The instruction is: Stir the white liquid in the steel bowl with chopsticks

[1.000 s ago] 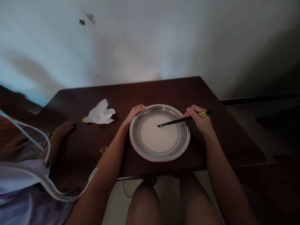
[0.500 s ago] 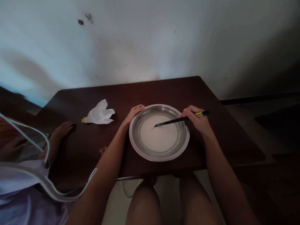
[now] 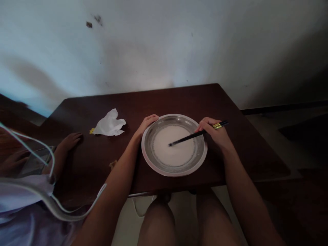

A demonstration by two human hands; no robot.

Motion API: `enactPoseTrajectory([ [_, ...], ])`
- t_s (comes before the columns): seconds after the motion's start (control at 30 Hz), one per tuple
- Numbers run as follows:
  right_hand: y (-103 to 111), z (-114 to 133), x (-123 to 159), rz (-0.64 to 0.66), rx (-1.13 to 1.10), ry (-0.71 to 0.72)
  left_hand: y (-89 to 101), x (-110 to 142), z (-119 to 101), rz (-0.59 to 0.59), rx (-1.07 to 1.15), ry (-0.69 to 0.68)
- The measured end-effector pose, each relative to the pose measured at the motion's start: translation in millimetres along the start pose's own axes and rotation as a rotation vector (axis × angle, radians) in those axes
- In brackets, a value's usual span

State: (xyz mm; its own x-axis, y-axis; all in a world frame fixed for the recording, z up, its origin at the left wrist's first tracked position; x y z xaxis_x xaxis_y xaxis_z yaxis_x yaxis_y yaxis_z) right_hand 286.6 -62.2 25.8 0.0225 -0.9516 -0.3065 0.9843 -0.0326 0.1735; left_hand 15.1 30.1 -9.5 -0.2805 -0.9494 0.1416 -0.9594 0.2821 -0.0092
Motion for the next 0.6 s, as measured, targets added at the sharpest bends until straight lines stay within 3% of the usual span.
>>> enactPoseTrajectory([
  [0.13, 2.6, 0.7, 0.2, -0.101, 0.004, 0.013, 0.9, -1.8, 2.0, 0.01, 0.003, -0.005],
  [0.27, -1.5, 1.8, 0.6, -0.003, -0.021, -0.004, 1.1, -2.1, 2.3, 0.001, 0.01, 0.006],
  [0.4, 1.2, 3.1, 0.5, -0.088, 0.007, 0.012, 0.8, -1.3, 1.2, -0.005, 0.016, 0.012],
  [0.6, -0.5, 1.5, 0.4, -0.018, 0.004, 0.004, 0.9, -1.4, 1.8, -0.012, 0.014, 0.008],
])
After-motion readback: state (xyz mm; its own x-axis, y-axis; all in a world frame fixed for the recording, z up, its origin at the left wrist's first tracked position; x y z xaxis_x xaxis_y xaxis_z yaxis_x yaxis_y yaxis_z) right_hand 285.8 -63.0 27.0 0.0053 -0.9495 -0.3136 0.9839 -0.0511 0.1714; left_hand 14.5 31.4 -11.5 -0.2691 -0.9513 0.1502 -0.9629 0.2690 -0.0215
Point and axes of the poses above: each hand's wrist, its own x-axis away from the middle knuckle, its own y-axis out of the back of the hand, z = x × y, the point moved 3 cm from there along -x, towards the middle knuckle, and after that the axes turned 1 degree about x, right-handed, at the moved point
